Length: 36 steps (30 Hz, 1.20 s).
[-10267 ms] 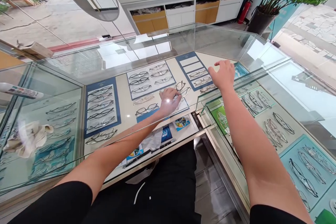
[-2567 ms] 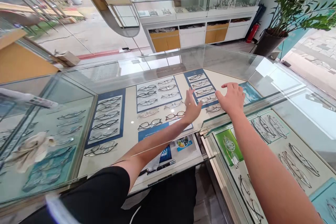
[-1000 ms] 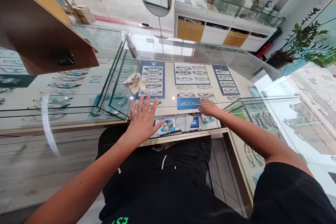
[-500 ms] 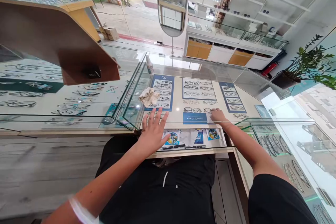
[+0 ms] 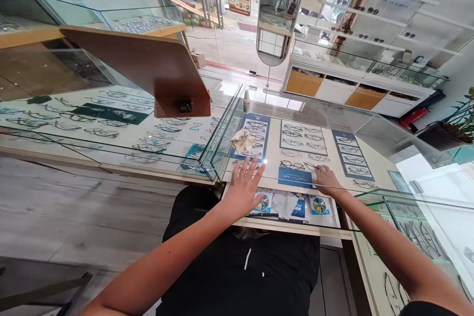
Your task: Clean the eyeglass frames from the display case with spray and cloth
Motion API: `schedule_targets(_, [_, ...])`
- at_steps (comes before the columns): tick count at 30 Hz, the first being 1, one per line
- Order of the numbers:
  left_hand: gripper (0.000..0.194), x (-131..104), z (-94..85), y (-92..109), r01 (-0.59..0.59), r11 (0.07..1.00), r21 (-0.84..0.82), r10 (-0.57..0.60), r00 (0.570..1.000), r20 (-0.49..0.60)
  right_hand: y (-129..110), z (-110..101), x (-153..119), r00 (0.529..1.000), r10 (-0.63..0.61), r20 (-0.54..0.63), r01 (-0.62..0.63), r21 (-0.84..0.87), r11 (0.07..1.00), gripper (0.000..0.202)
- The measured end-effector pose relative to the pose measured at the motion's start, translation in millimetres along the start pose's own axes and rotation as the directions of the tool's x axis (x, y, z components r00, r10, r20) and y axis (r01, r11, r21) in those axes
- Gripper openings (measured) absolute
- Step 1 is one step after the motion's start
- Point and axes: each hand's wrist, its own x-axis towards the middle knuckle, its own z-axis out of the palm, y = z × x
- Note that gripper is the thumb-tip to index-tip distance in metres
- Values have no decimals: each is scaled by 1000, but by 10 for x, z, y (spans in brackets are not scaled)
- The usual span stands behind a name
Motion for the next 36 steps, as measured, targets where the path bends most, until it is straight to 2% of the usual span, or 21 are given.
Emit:
schedule_targets(5, [93, -39, -24, 30, 46, 999, -1, -46, 999, -4, -412, -212, -334, 977, -205, 53, 198, 119, 973, 61])
schedule_targets(9, [95, -57, -18, 43, 61, 998, 13, -61, 998, -30, -752, -600, -649, 918, -364, 154, 303, 316, 899, 73])
schedule_targets(12, [95, -69, -20, 30, 63, 998, 17, -62, 997, -47, -946, -985, -919, 871, -485, 80, 411, 425, 807, 73])
schedule_targets(15, [89, -123, -52, -43, 67, 998, -6, -67, 996, -51, -1017, -1357, -1183, 826, -564, -5, 501, 467, 729, 62])
schedule_targets(17, [82, -192, -81, -131, 101, 995, -21, -102, 992, -70, -984, -1563, -1279, 827, -553, -103, 541, 413, 732, 55])
schedule_targets(19, [80, -272, -103, -233, 168, 985, -29, -170, 979, -110, -911, -1705, -1262, 850, -489, -196, 527, 316, 789, 55])
schedule_targets(21, [81, -337, -111, -329, 224, 974, -37, -227, 964, -141, -834, -1760, -1139, 869, -413, -272, 471, 200, 859, 58])
schedule_targets(23, [82, -370, -103, -398, 243, 969, -47, -248, 957, -150, -784, -1728, -963, 887, -360, -291, 405, 110, 908, 62])
schedule_targets(26, [81, -371, -81, -438, 233, 971, -53, -238, 960, -147, -782, -1618, -735, 916, -320, -241, 338, 33, 941, 63])
schedule_targets(28, [80, -360, -72, -436, 233, 971, -51, -238, 961, -141, -815, -1583, -679, 933, -299, -202, 307, 7, 952, 63])
schedule_targets(30, [79, -354, -71, -426, 236, 970, -51, -241, 961, -139, -862, -1593, -734, 938, -282, -203, 287, -2, 958, 62])
schedule_targets(32, [79, -356, -76, -415, 236, 970, -53, -242, 960, -143, -918, -1609, -888, 924, -298, -242, 311, 20, 950, 59])
schedule_targets(34, [78, -360, -79, -406, 228, 972, -53, -233, 960, -152, -985, -1568, -1078, 891, -366, -268, 400, 84, 913, 52])
schedule_targets(36, [80, -361, -75, -402, 222, 974, -51, -228, 961, -158, -1055, -1426, -1202, 861, -459, -219, 497, 164, 852, 47])
